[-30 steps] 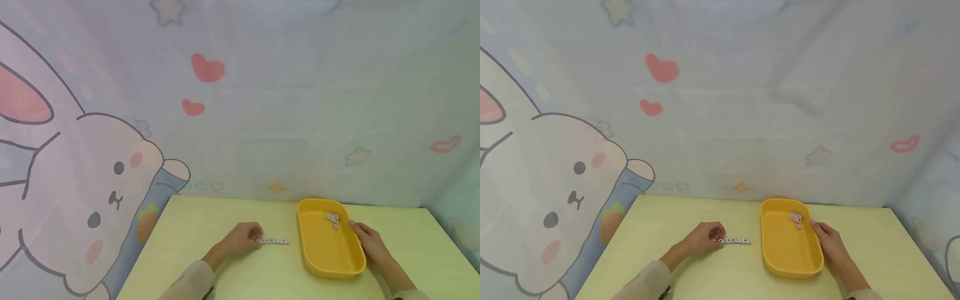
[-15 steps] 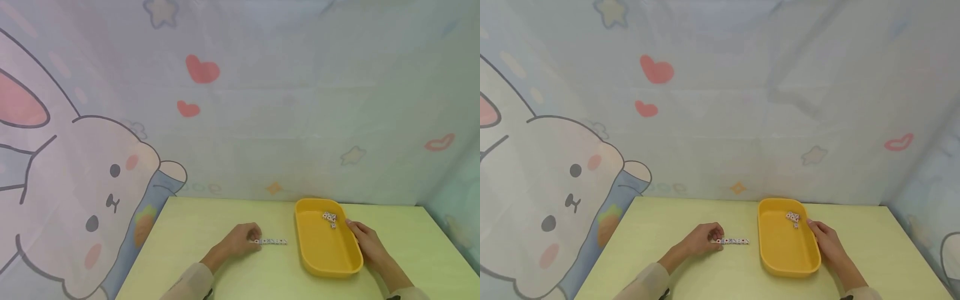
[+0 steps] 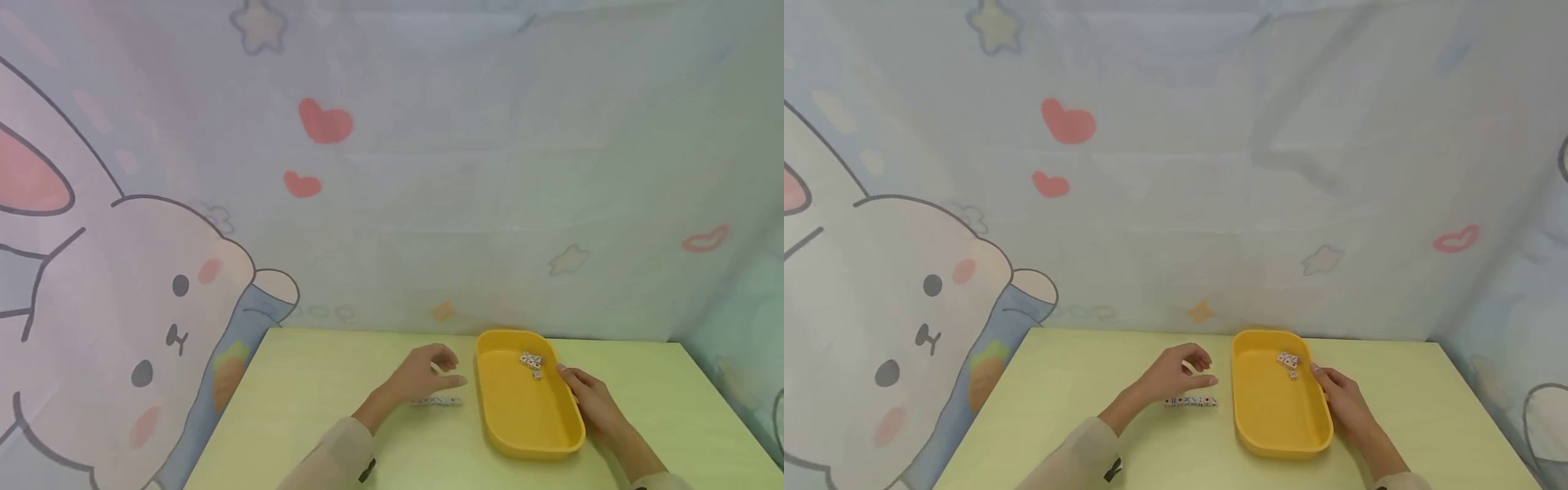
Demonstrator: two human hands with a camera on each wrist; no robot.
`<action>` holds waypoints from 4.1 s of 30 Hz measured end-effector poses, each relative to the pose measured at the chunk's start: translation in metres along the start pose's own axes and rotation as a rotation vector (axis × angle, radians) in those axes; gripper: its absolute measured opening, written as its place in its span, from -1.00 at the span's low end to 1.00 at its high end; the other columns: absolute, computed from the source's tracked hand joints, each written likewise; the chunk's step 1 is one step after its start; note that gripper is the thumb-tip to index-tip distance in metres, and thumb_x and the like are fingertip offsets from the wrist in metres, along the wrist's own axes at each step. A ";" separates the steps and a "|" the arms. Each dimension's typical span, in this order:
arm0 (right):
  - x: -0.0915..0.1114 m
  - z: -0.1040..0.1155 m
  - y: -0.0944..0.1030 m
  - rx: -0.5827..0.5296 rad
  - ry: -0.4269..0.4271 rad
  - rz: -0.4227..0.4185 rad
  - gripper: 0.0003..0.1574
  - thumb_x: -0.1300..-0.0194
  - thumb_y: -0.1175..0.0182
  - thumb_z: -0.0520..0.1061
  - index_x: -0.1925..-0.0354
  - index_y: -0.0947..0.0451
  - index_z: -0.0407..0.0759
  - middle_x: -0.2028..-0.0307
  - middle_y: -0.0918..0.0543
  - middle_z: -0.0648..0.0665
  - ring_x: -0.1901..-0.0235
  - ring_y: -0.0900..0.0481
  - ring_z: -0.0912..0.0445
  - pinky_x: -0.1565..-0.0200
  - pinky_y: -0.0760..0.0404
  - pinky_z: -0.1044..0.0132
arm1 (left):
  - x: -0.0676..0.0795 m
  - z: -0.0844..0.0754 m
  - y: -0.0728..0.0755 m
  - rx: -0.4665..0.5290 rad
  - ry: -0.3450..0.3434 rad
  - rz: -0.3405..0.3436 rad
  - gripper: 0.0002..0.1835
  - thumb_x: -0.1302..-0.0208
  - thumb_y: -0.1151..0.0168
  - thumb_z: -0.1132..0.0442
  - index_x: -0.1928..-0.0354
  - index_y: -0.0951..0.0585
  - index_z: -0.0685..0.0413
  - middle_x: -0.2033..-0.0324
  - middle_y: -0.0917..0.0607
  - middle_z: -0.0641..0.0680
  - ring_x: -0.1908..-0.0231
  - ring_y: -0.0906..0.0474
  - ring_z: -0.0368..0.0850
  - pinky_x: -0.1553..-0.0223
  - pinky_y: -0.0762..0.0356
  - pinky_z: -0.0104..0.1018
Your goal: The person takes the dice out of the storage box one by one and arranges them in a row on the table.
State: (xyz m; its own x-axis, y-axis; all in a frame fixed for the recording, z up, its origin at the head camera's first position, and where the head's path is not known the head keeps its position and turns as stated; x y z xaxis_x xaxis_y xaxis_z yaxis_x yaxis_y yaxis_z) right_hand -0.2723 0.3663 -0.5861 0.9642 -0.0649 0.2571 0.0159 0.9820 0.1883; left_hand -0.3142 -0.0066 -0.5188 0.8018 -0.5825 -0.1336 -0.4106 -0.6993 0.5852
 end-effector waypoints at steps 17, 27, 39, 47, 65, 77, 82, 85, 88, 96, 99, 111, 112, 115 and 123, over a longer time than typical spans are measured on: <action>-0.018 0.018 0.007 0.097 0.078 0.120 -0.01 -0.69 0.05 0.28 -0.61 -0.04 -0.44 -0.56 -0.18 -0.51 -0.47 -0.27 -0.36 -0.20 -0.67 -0.04 | -0.087 -0.065 -0.077 -0.224 -0.007 -0.049 -0.53 -0.40 -0.47 0.03 -0.23 -0.63 0.07 -0.06 -0.64 -0.03 -0.07 -0.62 -0.17 -0.06 -0.53 -0.55; -0.022 0.008 0.009 -0.019 0.025 0.116 0.02 -0.68 0.05 0.31 -0.59 -0.07 -0.49 -0.55 -0.25 -0.45 -0.24 -0.54 0.15 -0.18 -0.67 0.16 | -0.121 -0.066 -0.104 -0.202 0.076 -0.081 -0.54 -0.34 -0.53 0.08 -0.21 -0.68 0.05 -0.02 -0.70 -0.10 -0.05 -0.63 -0.27 -0.07 -0.54 -0.55; -0.019 0.001 0.008 -0.094 0.007 0.115 0.00 -0.67 0.01 0.29 -0.57 -0.11 -0.48 -0.56 -0.23 -0.41 -0.20 -0.51 0.28 -0.19 -0.64 0.21 | -0.126 -0.054 -0.142 -0.152 0.232 -0.121 -0.59 -0.24 -0.59 0.15 -0.09 -0.70 0.05 0.11 -0.61 -0.12 0.17 -0.52 -0.36 0.04 -0.56 -0.50; -0.013 -0.004 0.004 -0.106 0.011 0.082 -0.02 -0.66 -0.02 0.28 -0.56 -0.15 -0.48 -0.53 -0.30 -0.38 -0.11 -0.56 0.32 -0.16 -0.66 0.22 | -0.118 -0.042 -0.153 -0.102 0.243 -0.141 -0.61 -0.21 -0.59 0.16 -0.03 -0.68 0.03 0.12 -0.61 -0.16 0.17 -0.50 -0.36 -0.04 -0.54 -0.46; -0.003 -0.003 -0.004 -0.121 0.027 0.061 -0.05 -0.66 -0.03 0.27 -0.55 -0.19 -0.47 -0.50 -0.34 -0.39 -0.13 -0.61 0.22 -0.13 -0.69 0.18 | -0.107 -0.048 -0.156 -0.395 0.109 -0.015 -0.69 -0.21 -0.59 0.11 0.07 -0.70 -0.05 0.23 -0.59 -0.21 0.15 -0.51 -0.36 -0.01 -0.48 -0.55; -0.002 -0.003 -0.004 -0.109 0.027 0.088 -0.06 -0.68 0.02 0.27 -0.57 -0.16 -0.44 -0.50 -0.34 -0.38 -0.16 -0.61 0.14 -0.13 -0.70 0.15 | -0.107 -0.050 -0.159 -0.460 0.134 0.047 -0.77 -0.27 -0.55 0.06 0.08 -0.72 -0.21 0.21 -0.62 -0.29 0.16 -0.50 -0.39 0.00 -0.49 -0.52; -0.001 0.001 -0.002 -0.110 0.039 0.087 -0.04 -0.66 0.00 0.30 -0.56 -0.18 -0.44 -0.52 -0.30 -0.39 -0.17 -0.59 0.20 -0.14 -0.68 0.18 | -0.109 -0.053 -0.157 -0.428 0.127 0.055 -0.84 -0.31 -0.51 0.11 0.11 -0.74 -0.20 0.28 -0.63 -0.29 0.24 -0.48 -0.40 0.08 -0.48 -0.54; -0.001 0.001 -0.002 -0.114 0.032 0.085 -0.03 -0.65 -0.01 0.31 -0.55 -0.19 -0.44 -0.53 -0.28 -0.39 -0.15 -0.58 0.23 -0.15 -0.68 0.19 | -0.109 -0.053 -0.156 -0.393 0.129 0.059 -0.87 -0.31 -0.49 0.17 0.15 -0.74 -0.16 0.34 -0.61 -0.28 0.31 -0.46 -0.40 0.16 -0.46 -0.56; -0.002 0.002 -0.002 -0.110 0.036 0.078 -0.03 -0.65 -0.02 0.31 -0.55 -0.20 -0.44 -0.51 -0.30 -0.39 -0.13 -0.59 0.24 -0.14 -0.68 0.21 | -0.110 -0.053 -0.153 -0.366 0.135 0.059 -0.89 -0.31 -0.47 0.21 0.18 -0.73 -0.14 0.38 -0.60 -0.27 0.34 -0.45 -0.40 0.21 -0.44 -0.58; 0.001 -0.004 -0.002 -0.104 0.049 0.082 -0.12 -0.68 0.01 0.24 -0.53 -0.26 -0.44 -0.45 -0.43 -0.26 -0.10 -0.59 0.31 -0.13 -0.67 0.25 | -0.111 -0.070 -0.142 -0.288 0.009 0.101 -0.92 -0.35 -0.45 0.24 0.19 -0.72 -0.07 0.33 -0.66 -0.24 0.34 -0.47 -0.47 0.19 -0.45 -0.67; 0.000 -0.002 -0.001 -0.098 0.072 0.080 -0.14 -0.70 0.03 0.23 -0.51 -0.27 -0.46 -0.45 -0.42 -0.27 -0.10 -0.58 0.33 -0.13 -0.66 0.26 | -0.108 -0.084 -0.124 -0.226 -0.084 0.181 -0.93 -0.39 -0.41 0.26 0.15 -0.71 -0.05 0.26 -0.69 -0.22 0.31 -0.52 -0.50 0.19 -0.48 -0.70; -0.003 0.004 0.001 -0.099 0.051 0.055 -0.06 -0.67 0.00 0.26 -0.54 -0.18 -0.48 -0.45 -0.40 -0.40 -0.10 -0.62 0.20 -0.10 -0.70 0.22 | -0.076 -0.088 -0.049 -0.068 -0.193 0.264 -0.94 -0.42 -0.37 0.28 0.15 -0.68 -0.05 0.23 -0.69 -0.24 0.26 -0.60 -0.47 0.14 -0.60 -0.59; -0.003 0.005 0.002 -0.094 0.052 0.057 -0.06 -0.68 0.00 0.26 -0.55 -0.18 -0.47 -0.45 -0.39 -0.41 -0.10 -0.63 0.20 -0.09 -0.70 0.22 | -0.073 -0.085 -0.043 -0.058 -0.181 0.249 -0.94 -0.42 -0.37 0.28 0.15 -0.69 -0.05 0.23 -0.70 -0.23 0.26 -0.60 -0.46 0.13 -0.60 -0.57; -0.006 0.009 0.006 -0.079 0.060 0.054 -0.03 -0.67 0.00 0.29 -0.55 -0.17 -0.46 -0.43 -0.41 -0.41 -0.07 -0.65 0.19 -0.07 -0.71 0.22 | -0.066 -0.079 -0.026 -0.058 -0.179 0.201 -0.92 -0.42 -0.38 0.29 0.14 -0.71 -0.05 0.21 -0.70 -0.19 0.24 -0.60 -0.43 0.13 -0.62 -0.54; -0.013 0.002 0.002 -0.093 0.032 0.074 -0.03 -0.66 -0.01 0.29 -0.56 -0.16 -0.46 -0.40 -0.48 -0.34 -0.06 -0.65 0.19 -0.07 -0.72 0.19 | -0.031 -0.039 0.002 -0.071 -0.151 0.105 -0.86 -0.39 -0.39 0.36 0.05 -0.71 0.12 0.18 -0.75 -0.05 0.21 -0.62 -0.37 0.12 -0.65 -0.49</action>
State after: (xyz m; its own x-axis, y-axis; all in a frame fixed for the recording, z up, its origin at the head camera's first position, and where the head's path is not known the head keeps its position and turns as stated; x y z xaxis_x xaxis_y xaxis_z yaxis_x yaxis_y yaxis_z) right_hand -0.2856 0.3689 -0.5872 0.9716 0.0123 0.2362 -0.0323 0.9962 0.0812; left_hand -0.3224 0.0262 -0.4823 0.6799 -0.7097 -0.1844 -0.4521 -0.6037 0.6566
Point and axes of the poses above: each hand's wrist, its own x-axis away from the middle knuckle, its own y-axis out of the back of the hand, z = x × y, the point moved 2 cm from there along -x, towards the middle knuckle
